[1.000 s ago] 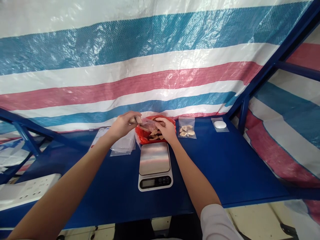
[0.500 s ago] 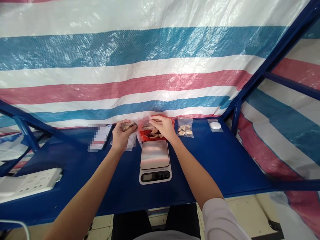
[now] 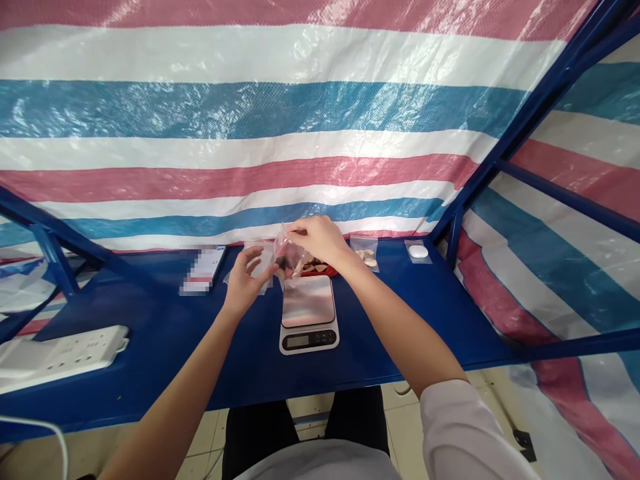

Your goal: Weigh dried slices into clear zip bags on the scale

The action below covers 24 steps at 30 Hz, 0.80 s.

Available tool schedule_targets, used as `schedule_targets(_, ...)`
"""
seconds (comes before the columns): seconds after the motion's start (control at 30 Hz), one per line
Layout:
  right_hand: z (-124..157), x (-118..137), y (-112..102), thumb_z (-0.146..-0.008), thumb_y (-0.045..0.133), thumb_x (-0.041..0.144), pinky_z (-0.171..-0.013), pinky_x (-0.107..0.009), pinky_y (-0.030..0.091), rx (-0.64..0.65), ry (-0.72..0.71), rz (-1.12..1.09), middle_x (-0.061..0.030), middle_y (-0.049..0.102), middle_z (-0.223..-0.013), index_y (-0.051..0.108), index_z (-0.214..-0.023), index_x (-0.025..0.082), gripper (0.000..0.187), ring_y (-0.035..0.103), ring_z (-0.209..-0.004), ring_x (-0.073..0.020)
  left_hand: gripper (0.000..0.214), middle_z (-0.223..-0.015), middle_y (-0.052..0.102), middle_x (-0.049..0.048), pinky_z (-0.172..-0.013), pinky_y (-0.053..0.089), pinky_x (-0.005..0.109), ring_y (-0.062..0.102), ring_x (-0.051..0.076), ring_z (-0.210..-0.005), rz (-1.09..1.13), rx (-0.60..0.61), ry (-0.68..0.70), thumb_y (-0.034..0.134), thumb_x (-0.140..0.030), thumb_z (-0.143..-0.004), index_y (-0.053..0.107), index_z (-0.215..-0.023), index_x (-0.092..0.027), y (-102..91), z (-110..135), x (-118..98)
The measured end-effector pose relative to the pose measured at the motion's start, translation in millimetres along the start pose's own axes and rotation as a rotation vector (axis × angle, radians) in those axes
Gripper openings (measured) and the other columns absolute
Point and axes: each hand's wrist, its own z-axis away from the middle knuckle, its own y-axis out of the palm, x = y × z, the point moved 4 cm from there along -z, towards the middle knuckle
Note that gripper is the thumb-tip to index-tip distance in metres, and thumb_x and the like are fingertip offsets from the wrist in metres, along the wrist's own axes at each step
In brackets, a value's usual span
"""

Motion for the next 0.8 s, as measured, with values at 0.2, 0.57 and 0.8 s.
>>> schedule_targets(0.2, 3.1, 23.0, 5.1, -0.089, 0.072, 0.026, -0.082, -0.037, 0.059, 0.045, 0.002, 0.071, -0.0014, 0.081, -0.087, 0.084, -0.084, 0.027, 0.013, 0.076, -0.085, -0.0239, 0.074, -0.136, 0.063, 0.0139, -0.110, 0.047, 0.050, 0.058, 0.035, -0.131, -0.304, 0.082, 0.226, 0.084, -0.040, -0.078, 0.052, -0.142, -0.025, 26.0, 22.1, -25.7)
schedule_targets(0.57, 61.6, -9.7, -2.8, -0.083, 0.075, 0.030, -0.085, -0.035, 0.060, -0.144, 0.188, -0.191, -0.0035, 0.082, -0.097, 0.083, -0.094, 0.022, 0.016, 0.077, -0.090, -0.0234, 0.075, -0.126, 0.068, 0.0163, -0.099, 0.051, 0.048, 0.064, 0.033, -0.117, -0.707, 0.185, 0.373, 0.066, -0.021, -0.085, 0.036, -0.154, -0.018, 46.8, 58.2, -10.3)
schedule_targets(0.8, 120.4, -75.7, 7.4, -0.073, 0.078, 0.046, -0.061, -0.032, 0.062, -0.206, 0.500, -0.389, -0.0057, 0.079, -0.083, 0.080, -0.094, 0.020, 0.034, 0.076, -0.078, -0.0249, 0.062, -0.134, 0.066, 0.0143, -0.110, 0.046, 0.047, 0.061, 0.031, -0.126, -0.796, 0.506, 0.449, 0.060, -0.026, -0.090, 0.046, -0.150, -0.018, 54.1, 65.3, -1.7)
